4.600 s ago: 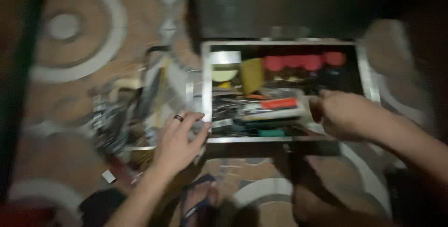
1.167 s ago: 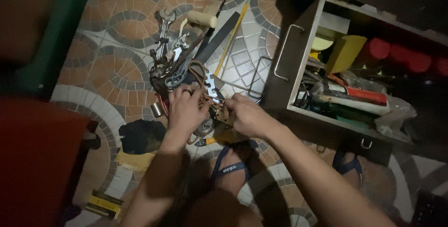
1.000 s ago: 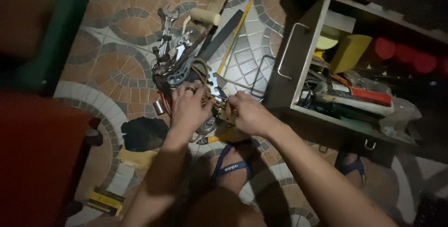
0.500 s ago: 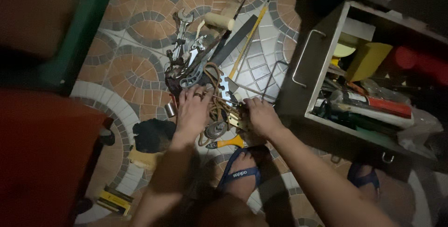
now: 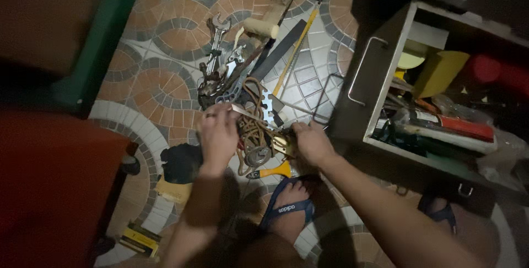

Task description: The person sits on the floor in front of an open metal toolbox and rearranges its contents, moving wrenches, pliers, tape rolls and other hand tools between the box and the floor, sweeping dust off the inside of the lid with a brush, coiling a rope, and placing items back into the box.

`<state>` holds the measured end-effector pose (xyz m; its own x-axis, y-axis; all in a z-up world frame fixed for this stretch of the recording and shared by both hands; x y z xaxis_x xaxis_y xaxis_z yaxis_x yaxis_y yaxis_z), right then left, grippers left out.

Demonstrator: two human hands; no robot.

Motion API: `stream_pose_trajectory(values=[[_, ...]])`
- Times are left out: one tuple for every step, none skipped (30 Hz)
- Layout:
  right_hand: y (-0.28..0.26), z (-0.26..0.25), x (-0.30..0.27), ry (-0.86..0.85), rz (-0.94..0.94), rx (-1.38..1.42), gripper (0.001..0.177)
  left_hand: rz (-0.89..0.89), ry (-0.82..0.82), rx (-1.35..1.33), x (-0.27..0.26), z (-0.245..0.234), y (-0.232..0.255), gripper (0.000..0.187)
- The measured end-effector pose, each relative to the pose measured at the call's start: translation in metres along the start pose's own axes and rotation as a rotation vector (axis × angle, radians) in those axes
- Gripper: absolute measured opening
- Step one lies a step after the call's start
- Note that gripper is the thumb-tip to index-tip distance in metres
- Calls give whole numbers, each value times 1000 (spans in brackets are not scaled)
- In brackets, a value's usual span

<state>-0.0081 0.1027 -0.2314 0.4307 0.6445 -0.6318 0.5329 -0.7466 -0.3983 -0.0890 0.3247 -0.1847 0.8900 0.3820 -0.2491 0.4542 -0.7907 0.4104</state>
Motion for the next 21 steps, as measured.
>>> stream_pose_trajectory(values=[[-3, -1, -6, 3, 7, 75, 42, -74, 26, -93, -7, -4, -9, 39], [-6, -1, -12, -4, 13, 112, 39, -117, 77, -193, -16, -8, -15, 38], [-10, 0, -19, -11, 19, 149, 36, -160, 128, -293, -26, -11, -19, 38], [-14, -1, -26, -18, 24, 186, 33, -203, 178, -393, -37, -12, -23, 38], [-15, -1, -33, -22, 51, 256, 31, -222, 147, -495, -41, -6, -24, 39], [-17, -3, -41, -23, 75, 324, 30, -239, 119, -595, -43, 1, -23, 40], [-18, -7, -50, -24, 98, 393, 31, -256, 89, -694, -46, 7, -23, 41], [-22, -10, -59, -34, 95, 415, 32, -243, 83, -652, -51, 7, -18, 41], [-25, -15, -70, -43, 91, 436, 34, -231, 77, -610, -56, 8, -12, 42], [-28, -19, -81, -52, 90, 459, 36, -218, 69, -568, -61, 9, -4, 42], [-31, -25, -93, -61, 88, 464, 37, -202, 46, -568, -66, 11, 4, 42], [-33, -32, -103, -65, 84, 468, 37, -184, 28, -568, -67, 11, 13, 41], [-35, -40, -113, -68, 81, 472, 38, -166, 10, -567, -69, 9, 22, 41], [-36, -50, -121, -81, 77, 467, 37, -141, -9, -561, -69, 6, 34, 42], [-35, -60, -128, -94, 74, 462, 37, -116, -28, -555, -70, 2, 46, 42], [-35, -68, -135, -112, 74, 458, 37, -95, -52, -550, -72, -2, 58, 42], [-31, -74, -141, -140, 102, 455, 37, -61, -60, -546, -73, -10, 69, 41], [-27, -81, -146, -166, 135, 451, 38, -24, -69, -545, -73, -17, 82, 40], [-23, -86, -152, -193, 167, 447, 38, 12, -78, -543, -72, -24, 96, 40], [-25, -98, -158, -146, 106, 471, 37, -24, -112, -565, -70, -27, 105, 39], [-26, -111, -163, -98, 46, 494, 37, -60, -146, -585, -66, -30, 113, 38]])
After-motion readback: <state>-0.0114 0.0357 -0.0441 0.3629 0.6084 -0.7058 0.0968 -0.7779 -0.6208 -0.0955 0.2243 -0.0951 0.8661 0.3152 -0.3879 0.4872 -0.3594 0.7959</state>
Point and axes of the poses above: each hand's wrist, its own x-axis towards the middle knuckle, its own z-axis out of the palm, y = z × x, the point moved 10 cm from there along x, towards the middle knuckle, and after that the axes turned 15 degrees about -y, right-handed, at the moved point
